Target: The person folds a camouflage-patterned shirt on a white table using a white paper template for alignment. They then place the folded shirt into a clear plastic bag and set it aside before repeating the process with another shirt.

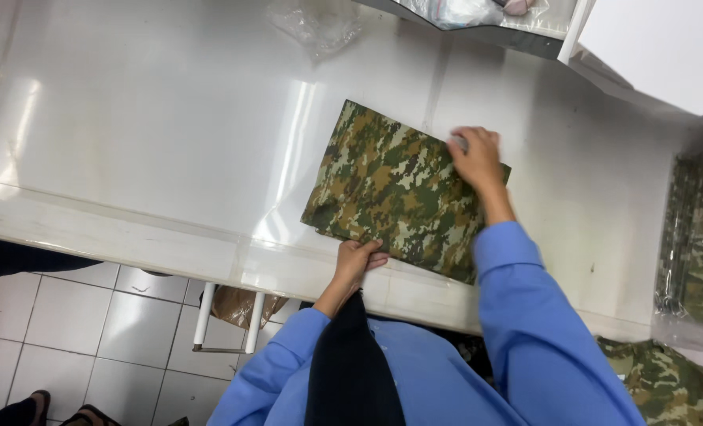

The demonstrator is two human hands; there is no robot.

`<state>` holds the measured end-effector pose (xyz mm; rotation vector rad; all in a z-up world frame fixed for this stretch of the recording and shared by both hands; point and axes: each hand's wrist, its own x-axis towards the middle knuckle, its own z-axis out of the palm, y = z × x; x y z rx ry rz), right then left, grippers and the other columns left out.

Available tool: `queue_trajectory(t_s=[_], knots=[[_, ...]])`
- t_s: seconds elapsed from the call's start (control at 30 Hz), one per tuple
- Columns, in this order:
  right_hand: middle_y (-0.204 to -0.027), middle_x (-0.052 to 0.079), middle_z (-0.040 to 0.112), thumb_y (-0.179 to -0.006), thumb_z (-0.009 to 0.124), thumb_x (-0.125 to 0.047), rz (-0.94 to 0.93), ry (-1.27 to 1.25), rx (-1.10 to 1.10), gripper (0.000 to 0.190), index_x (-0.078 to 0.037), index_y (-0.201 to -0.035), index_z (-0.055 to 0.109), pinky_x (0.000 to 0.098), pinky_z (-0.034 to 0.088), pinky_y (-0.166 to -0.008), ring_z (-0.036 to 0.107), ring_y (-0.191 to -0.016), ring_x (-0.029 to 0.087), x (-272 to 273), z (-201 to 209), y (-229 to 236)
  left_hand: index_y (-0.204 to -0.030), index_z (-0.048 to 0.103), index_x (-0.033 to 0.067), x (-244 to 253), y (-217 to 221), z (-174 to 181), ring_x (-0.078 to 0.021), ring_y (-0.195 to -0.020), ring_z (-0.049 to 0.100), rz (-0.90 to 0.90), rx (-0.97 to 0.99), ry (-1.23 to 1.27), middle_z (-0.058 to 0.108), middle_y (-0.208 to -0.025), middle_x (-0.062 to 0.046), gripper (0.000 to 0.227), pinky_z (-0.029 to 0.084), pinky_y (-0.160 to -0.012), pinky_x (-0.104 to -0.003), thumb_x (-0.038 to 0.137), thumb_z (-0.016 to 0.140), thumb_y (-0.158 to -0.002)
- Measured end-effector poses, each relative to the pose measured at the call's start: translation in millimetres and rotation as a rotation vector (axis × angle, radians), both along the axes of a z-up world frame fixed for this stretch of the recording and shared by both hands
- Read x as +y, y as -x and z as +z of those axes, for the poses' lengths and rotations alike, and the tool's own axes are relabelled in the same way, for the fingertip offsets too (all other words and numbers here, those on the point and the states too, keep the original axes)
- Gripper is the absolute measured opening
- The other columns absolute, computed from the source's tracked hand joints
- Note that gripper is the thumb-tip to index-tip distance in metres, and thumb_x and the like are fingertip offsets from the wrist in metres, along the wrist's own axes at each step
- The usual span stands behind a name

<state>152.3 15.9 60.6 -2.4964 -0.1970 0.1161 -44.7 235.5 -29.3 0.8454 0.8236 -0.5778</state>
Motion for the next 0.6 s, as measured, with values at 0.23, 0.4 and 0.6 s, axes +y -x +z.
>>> queue_trajectory(t_s=[0.23,0.4,0.6], knots=[[-0.106,0.007,0.057,-0.095,0.082,-0.027,-0.375,-0.053,0.032,0.029,-0.011,-0.109,0.064,0.0416,0.046,-0.095,0.059,-0.102,0.027,-86.1,-70.1,133.8,-0.103,0.070,-0.0025,59.6,-90.0,15.3,-0.0270,-0.064,0.075,0.080,-0.255,-0.592,0.073,-0.079,-0.016,0.024,0.064,-0.056,-0.038,0.015,0.077,-0.088],[-0.108,0.001,0.051,-0.098,0.076,-0.043,-0.482,0.007,0.014,0.032,-0.016,-0.103,0.060,0.0433,0.039,-0.100,0.053,-0.111,0.026,-48.1,-68.3,219.2,-0.113,0.075,0.0050,63.5,-24.9,41.4,-0.0397,-0.096,0.075,-0.324,-0.407,-1.078,0.079,-0.096,-0.015,0.040,0.059,-0.083,-0.054,0.037,0.081,-0.089],[-0.086,0.003,0.063,-0.109,0.061,-0.030,-0.382,0.046,0.093,0.018,-0.016,-0.097,0.059,0.0399,0.040,-0.092,0.064,-0.091,0.027,-73.8,-44.8,248.3,-0.095,0.077,0.0027,67.9,42.2,63.7,-0.0398,-0.082,0.077,-0.680,-0.293,-1.138,0.078,-0.079,-0.017,0.022,0.061,-0.066,-0.043,0.024,0.072,-0.095]])
